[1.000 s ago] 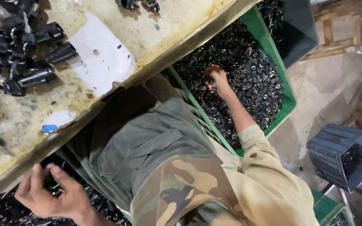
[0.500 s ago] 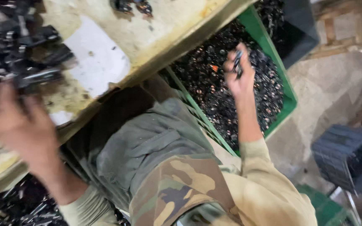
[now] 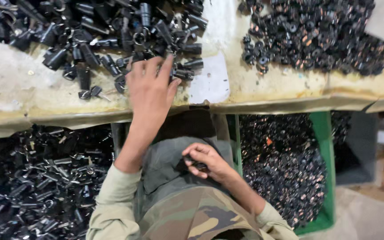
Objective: The person repeatedly picks a black cylindrical keychain body from a pile on the table, attaches a small metal ring, and places the assembled unit into a blue bin. The process is continuous and repetitive throughout the clip.
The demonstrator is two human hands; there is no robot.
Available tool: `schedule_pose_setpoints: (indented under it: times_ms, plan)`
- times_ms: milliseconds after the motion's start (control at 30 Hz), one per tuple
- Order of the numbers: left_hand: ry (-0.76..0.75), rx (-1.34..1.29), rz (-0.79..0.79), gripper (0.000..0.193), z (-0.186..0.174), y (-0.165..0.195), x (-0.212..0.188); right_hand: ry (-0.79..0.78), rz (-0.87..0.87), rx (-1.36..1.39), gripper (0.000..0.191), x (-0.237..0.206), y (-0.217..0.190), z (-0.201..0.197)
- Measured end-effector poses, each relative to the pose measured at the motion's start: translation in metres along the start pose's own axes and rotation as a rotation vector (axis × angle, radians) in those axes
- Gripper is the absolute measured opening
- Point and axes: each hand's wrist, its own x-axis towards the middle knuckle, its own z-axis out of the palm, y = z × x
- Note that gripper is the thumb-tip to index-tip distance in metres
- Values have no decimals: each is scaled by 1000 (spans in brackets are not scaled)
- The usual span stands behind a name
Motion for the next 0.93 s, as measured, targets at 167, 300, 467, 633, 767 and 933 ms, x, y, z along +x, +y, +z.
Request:
schedule_pose_setpoints:
  times_ms: [167,300,467,633,767,933]
  plan:
    - [179,135,267,38,-1,-4,8,-42,-23,-68,33,6,-13,16]
    - [-65,97,397,35,6,-8,22,-118,-103,69,32,11,-8,20]
    - [88,-259,186,42,-1,-19,26,31,-158,-23,36,1,-7,12]
    - [-59,-1054,47,37,-31,-1,-53,184,-135,-199,37,-21,-1,-8]
    - [-585,-1175,-353,50,-24,2,-99,346,-91,-445,29,-18,1,-26]
    - [-356,-1063,-212,65,-19,15,-145,139,-584,-710,23,-2,-17,-20]
